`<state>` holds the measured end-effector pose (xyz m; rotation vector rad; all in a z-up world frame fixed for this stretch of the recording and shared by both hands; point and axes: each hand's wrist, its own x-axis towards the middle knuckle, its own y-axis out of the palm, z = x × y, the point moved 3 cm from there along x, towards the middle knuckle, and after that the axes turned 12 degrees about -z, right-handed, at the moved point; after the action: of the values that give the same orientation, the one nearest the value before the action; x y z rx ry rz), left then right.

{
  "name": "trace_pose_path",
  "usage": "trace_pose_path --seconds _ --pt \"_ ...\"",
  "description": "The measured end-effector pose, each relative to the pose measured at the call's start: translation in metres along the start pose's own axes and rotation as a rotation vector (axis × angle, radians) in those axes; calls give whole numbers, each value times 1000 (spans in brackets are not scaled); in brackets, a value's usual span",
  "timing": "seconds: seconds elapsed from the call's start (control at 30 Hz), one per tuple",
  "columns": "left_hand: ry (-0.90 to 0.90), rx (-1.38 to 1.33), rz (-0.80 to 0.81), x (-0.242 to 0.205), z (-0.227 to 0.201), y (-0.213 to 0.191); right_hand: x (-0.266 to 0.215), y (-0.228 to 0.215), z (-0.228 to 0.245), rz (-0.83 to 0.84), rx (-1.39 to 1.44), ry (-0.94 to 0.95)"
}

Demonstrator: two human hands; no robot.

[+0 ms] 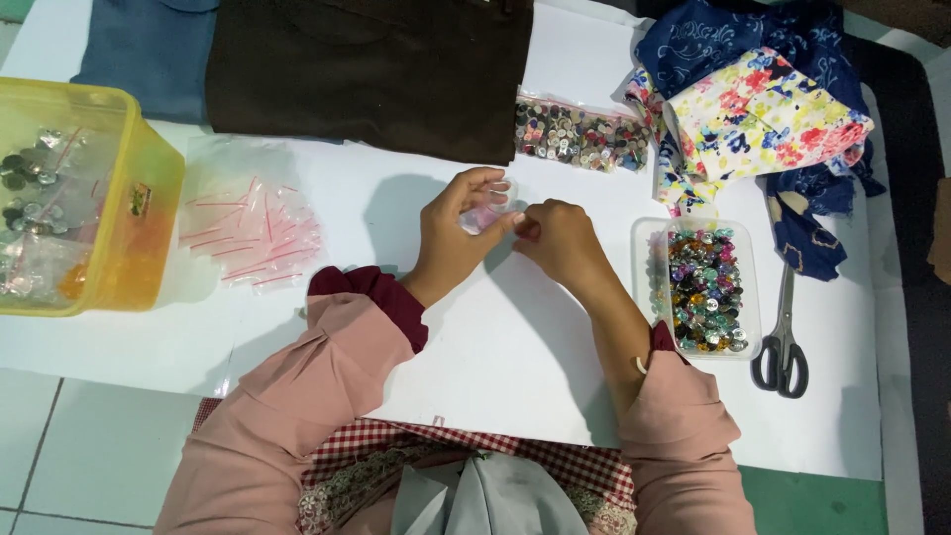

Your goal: Sorting small colorful buttons from a container and placing them into small plastic bags.

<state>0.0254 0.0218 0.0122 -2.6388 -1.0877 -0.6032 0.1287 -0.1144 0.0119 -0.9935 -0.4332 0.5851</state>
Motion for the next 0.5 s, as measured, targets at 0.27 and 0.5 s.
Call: trace_pose_path --seconds 0.27,0.5 --pt "-40 67 62 -4 18 4 7 -11 -15 -162 104 -37" --pt "17 26 46 -5 4 6 -12 -54 35 -513 718 -145"
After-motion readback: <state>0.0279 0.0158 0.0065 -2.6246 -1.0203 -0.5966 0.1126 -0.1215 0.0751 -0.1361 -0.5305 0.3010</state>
